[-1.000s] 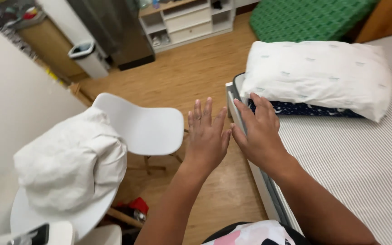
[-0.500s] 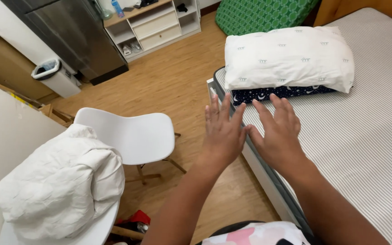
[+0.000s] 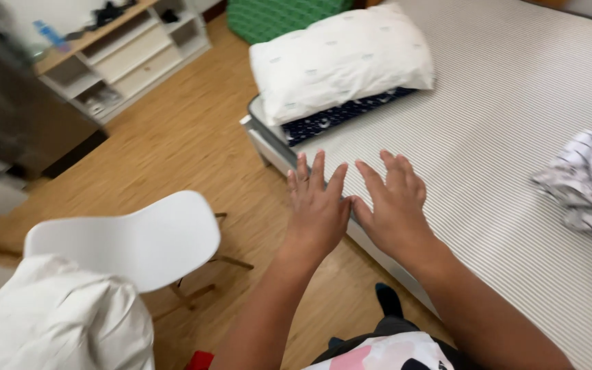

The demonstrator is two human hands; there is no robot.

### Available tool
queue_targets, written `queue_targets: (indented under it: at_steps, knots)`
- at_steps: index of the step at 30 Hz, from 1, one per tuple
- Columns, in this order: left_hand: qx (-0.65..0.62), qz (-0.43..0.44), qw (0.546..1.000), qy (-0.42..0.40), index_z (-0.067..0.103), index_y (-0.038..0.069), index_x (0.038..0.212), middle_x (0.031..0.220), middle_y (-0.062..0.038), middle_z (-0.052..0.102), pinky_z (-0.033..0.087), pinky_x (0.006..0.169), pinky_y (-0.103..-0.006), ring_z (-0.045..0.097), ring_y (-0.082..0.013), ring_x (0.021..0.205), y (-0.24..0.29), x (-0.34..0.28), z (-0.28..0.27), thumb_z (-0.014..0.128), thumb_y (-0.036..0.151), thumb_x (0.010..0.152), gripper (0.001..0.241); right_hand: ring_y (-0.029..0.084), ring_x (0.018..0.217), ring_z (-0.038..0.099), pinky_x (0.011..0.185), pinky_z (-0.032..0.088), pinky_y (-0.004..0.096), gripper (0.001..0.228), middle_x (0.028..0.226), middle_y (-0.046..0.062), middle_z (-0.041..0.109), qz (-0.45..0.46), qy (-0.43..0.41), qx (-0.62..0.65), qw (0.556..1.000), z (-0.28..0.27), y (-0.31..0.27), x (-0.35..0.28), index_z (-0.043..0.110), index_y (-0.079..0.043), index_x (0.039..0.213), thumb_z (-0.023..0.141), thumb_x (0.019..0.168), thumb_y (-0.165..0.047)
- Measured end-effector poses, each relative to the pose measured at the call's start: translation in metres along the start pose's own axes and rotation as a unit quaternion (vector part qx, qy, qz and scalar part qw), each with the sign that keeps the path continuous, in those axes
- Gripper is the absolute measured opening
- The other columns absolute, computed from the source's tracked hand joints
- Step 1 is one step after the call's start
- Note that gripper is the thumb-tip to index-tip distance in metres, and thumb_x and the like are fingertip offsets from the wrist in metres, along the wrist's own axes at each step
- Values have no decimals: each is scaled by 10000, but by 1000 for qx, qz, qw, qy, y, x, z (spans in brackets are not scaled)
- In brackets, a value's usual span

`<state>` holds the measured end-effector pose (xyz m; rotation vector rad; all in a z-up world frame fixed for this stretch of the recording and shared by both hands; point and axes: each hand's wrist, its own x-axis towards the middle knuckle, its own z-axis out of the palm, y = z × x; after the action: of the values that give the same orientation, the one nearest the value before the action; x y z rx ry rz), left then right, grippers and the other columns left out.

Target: The person folds a patterned cloth on a bed, smoothing it out and folding it into a neat square. They then place the folded cloth into a white closet shelf. The person repeats the folding process with another piece of the same patterned cloth.

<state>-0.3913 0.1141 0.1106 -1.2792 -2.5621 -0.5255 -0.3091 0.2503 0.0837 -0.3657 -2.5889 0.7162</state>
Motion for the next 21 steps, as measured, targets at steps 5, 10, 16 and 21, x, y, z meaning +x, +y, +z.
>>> queue_targets:
  at_steps: [5, 10, 16, 21]
  knots:
    - [-19, 12, 999, -45, 547, 106, 1422, 1578, -287, 329, 200, 1141, -732, 211, -577, 1479, 8, 8, 21, 752, 225, 858, 613, 504, 1428, 301, 1088, 257, 643, 621, 1525, 287, 381, 17, 32, -3, 999, 0, 17, -14, 546, -146, 1444, 718, 867, -297]
    - [-27, 40, 996, -71, 542, 89, 1427, 1568, -304, 334, 206, 1130, -747, 222, -590, 1461, 26, 22, 47, 765, 243, 853, 635, 487, 1443, 298, 1104, 247, 639, 614, 1532, 284, 382, 54, 31, -15, 998, -6, 48, -27, 557, -157, 1436, 715, 860, -299]
    - [-82, 114, 988, -70, 556, 93, 1389, 1555, -302, 359, 237, 1147, -732, 241, -583, 1478, 54, 38, 88, 765, 221, 844, 598, 481, 1455, 260, 1099, 224, 643, 637, 1562, 289, 340, 115, 24, -48, 992, -27, 83, -38, 524, -149, 1461, 706, 877, -325]
    - [-108, 196, 966, -131, 507, 122, 1465, 1593, -275, 347, 268, 1192, -671, 253, -535, 1508, 81, 59, 116, 743, 172, 864, 648, 489, 1464, 222, 1101, 204, 643, 628, 1573, 282, 312, 175, 18, -75, 981, -42, 122, -49, 515, -165, 1482, 683, 896, -316]
